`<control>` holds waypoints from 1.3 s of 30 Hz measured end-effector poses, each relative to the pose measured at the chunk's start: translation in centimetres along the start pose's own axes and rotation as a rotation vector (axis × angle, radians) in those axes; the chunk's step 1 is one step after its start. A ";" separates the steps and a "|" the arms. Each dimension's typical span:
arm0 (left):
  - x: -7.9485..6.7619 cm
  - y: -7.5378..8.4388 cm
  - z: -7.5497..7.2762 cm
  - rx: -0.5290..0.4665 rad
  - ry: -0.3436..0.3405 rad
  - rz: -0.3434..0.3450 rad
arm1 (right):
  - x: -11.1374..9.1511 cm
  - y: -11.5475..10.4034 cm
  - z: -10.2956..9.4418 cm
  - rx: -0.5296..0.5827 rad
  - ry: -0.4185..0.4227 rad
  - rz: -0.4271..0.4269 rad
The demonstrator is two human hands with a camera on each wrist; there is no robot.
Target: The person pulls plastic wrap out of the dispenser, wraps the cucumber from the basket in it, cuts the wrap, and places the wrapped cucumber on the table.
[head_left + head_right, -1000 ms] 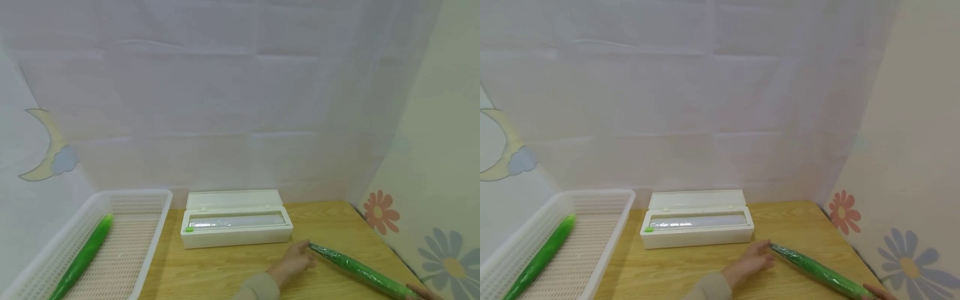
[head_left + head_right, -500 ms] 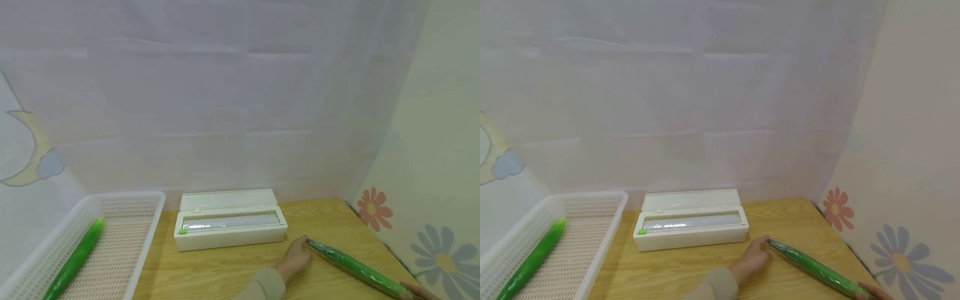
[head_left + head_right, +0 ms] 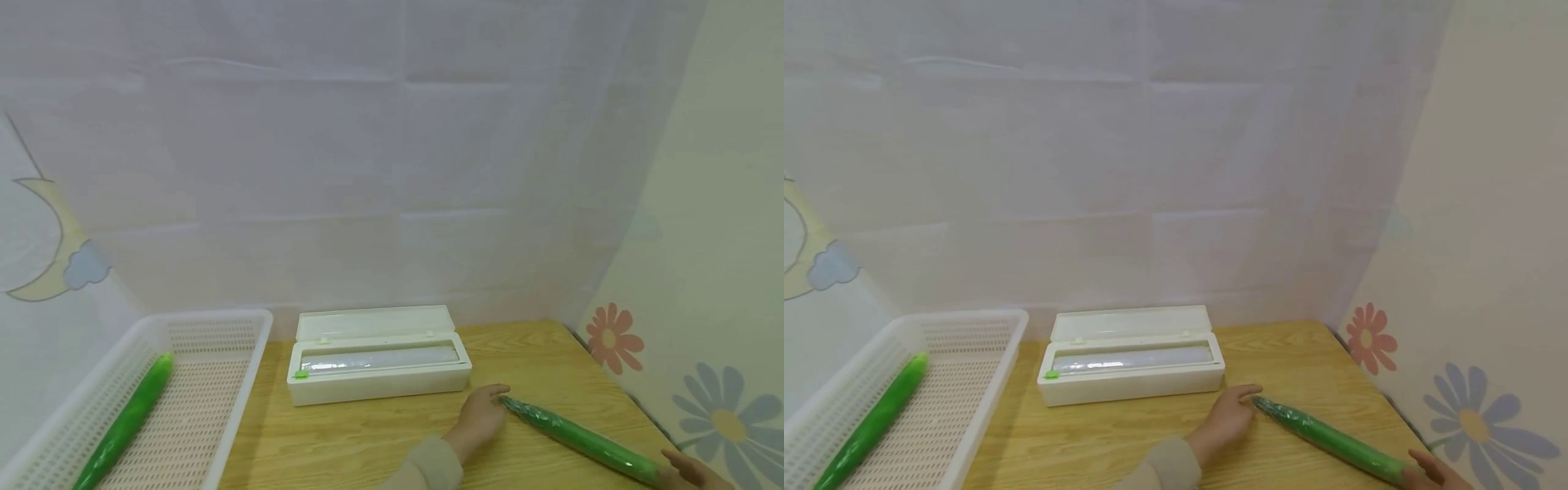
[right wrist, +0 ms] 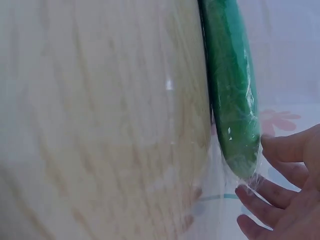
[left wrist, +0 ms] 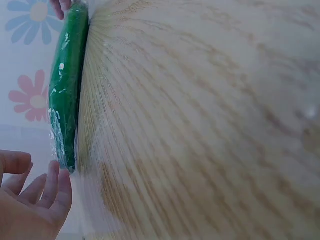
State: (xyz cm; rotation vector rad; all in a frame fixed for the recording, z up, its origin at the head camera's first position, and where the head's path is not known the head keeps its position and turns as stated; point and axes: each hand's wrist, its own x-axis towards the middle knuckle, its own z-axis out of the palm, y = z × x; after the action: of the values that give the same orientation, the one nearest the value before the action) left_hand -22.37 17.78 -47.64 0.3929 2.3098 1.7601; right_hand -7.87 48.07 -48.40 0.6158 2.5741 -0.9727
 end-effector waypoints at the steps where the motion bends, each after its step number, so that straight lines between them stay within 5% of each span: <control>1: -0.1 0.0 -0.1 -0.015 0.005 -0.011 | 0.7 0.6 -0.1 0.016 -0.006 -0.015; 3: -0.4 0.0 -0.5 -0.027 0.022 -0.021 | 3.0 2.1 -0.5 0.211 -0.027 0.051; 4: -0.5 0.0 -0.7 -0.035 0.028 -0.026 | 3.8 3.0 -0.4 0.131 -0.023 -0.061; 10: -1.1 0.0 -1.9 -0.051 0.025 -0.009 | 2.4 -0.1 -0.2 0.032 0.061 -0.089; 11: -1.1 -0.1 -2.0 -0.050 0.020 0.008 | 2.3 -0.8 -0.4 0.108 0.049 -0.012; 20: -2.3 0.1 -3.7 -0.055 -0.025 0.122 | 0.7 -5.4 0.3 0.029 0.189 -0.113; 26: -4.0 0.5 -5.2 -0.039 -0.052 0.150 | -0.6 -7.9 1.9 0.050 0.340 -0.263; 33: -5.7 0.7 -8.0 -0.031 -0.066 0.161 | -1.3 -10.7 3.0 -0.021 0.395 -0.365; 39: -6.3 0.2 -10.7 0.030 -0.049 0.153 | -1.9 -13.5 4.1 0.028 0.392 -0.405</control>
State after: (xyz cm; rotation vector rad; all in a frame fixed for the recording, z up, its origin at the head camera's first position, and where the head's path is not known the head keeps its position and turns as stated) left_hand -19.89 5.97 -44.56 0.6256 2.3298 1.7638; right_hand -12.39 35.64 -43.19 0.3168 3.1212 -1.1007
